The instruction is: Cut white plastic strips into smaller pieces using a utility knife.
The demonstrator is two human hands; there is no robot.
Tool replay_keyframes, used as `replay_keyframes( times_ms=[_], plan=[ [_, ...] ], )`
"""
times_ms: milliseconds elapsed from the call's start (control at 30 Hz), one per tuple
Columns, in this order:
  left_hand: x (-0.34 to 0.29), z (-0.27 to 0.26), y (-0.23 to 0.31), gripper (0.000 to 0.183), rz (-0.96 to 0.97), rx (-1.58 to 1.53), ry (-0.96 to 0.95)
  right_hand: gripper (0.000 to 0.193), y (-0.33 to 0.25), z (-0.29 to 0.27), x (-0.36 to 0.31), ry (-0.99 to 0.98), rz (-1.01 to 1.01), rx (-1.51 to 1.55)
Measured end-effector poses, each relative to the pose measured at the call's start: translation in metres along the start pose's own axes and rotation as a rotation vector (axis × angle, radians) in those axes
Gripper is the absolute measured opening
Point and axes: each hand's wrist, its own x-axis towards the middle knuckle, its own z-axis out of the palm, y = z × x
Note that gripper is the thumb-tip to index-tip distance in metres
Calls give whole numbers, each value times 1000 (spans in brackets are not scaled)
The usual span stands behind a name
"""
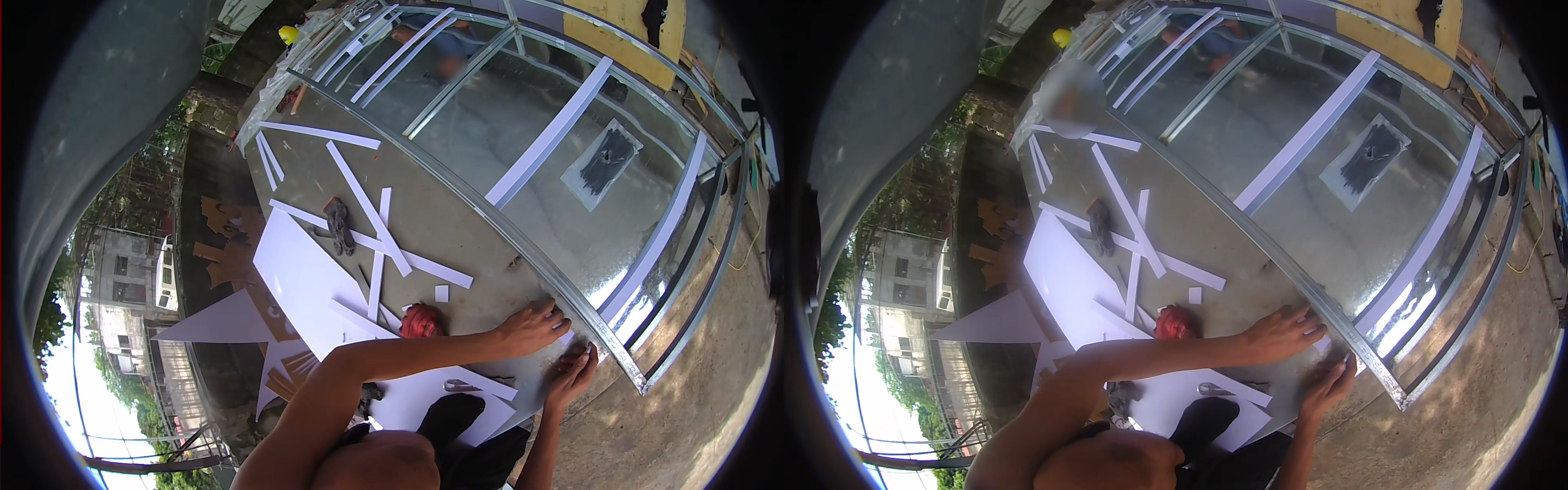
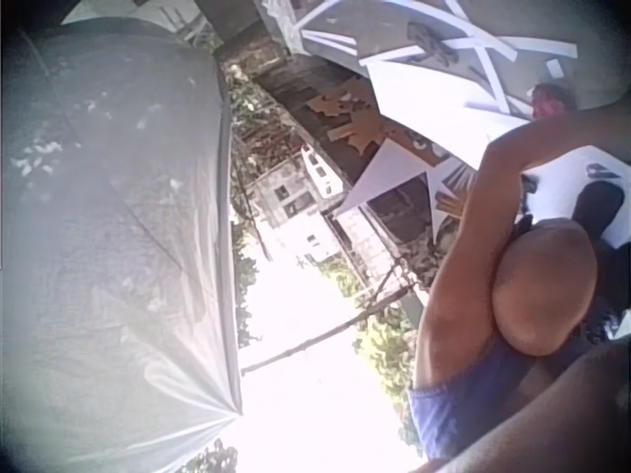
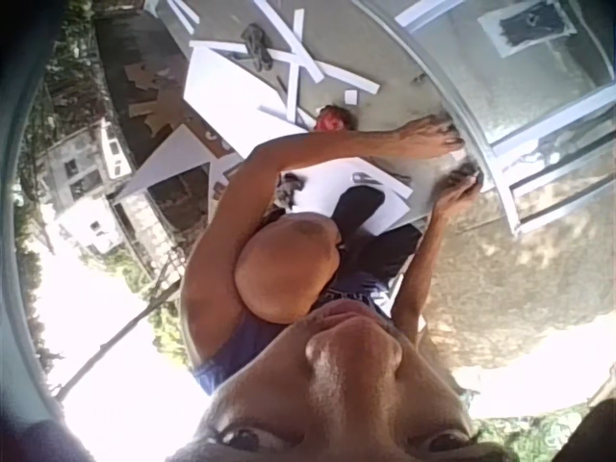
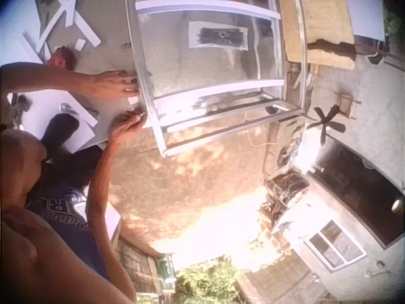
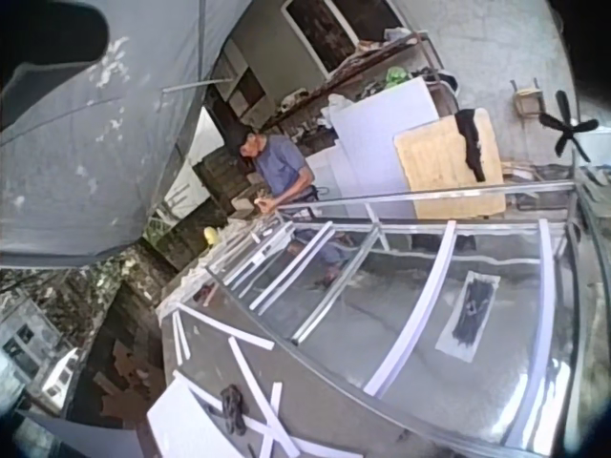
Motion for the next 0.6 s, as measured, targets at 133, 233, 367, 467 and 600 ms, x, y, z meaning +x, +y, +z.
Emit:
replay_keyframes(
  times_ms=[133, 233, 367, 467, 600],
  plan=[
    [-3, 0, 1, 42, -89, 20, 63, 39, 0, 5, -1, 55, -3, -4],
    [-6, -9, -1, 43, -139, 2, 49, 39, -2, 8, -1, 57, -21, -42],
    [-5, -15, 0, 42, -153, 70, 15, 42, -3, 4, 0, 77, -23, -123],
    [-8, -9, -4, 41, -174, 19, -43, 42, -5, 9, 2, 63, -57, -157],
    [-7, -11, -1, 44, -124, 32, 0, 42, -5, 8, 2, 67, -31, -178]
  ],
)
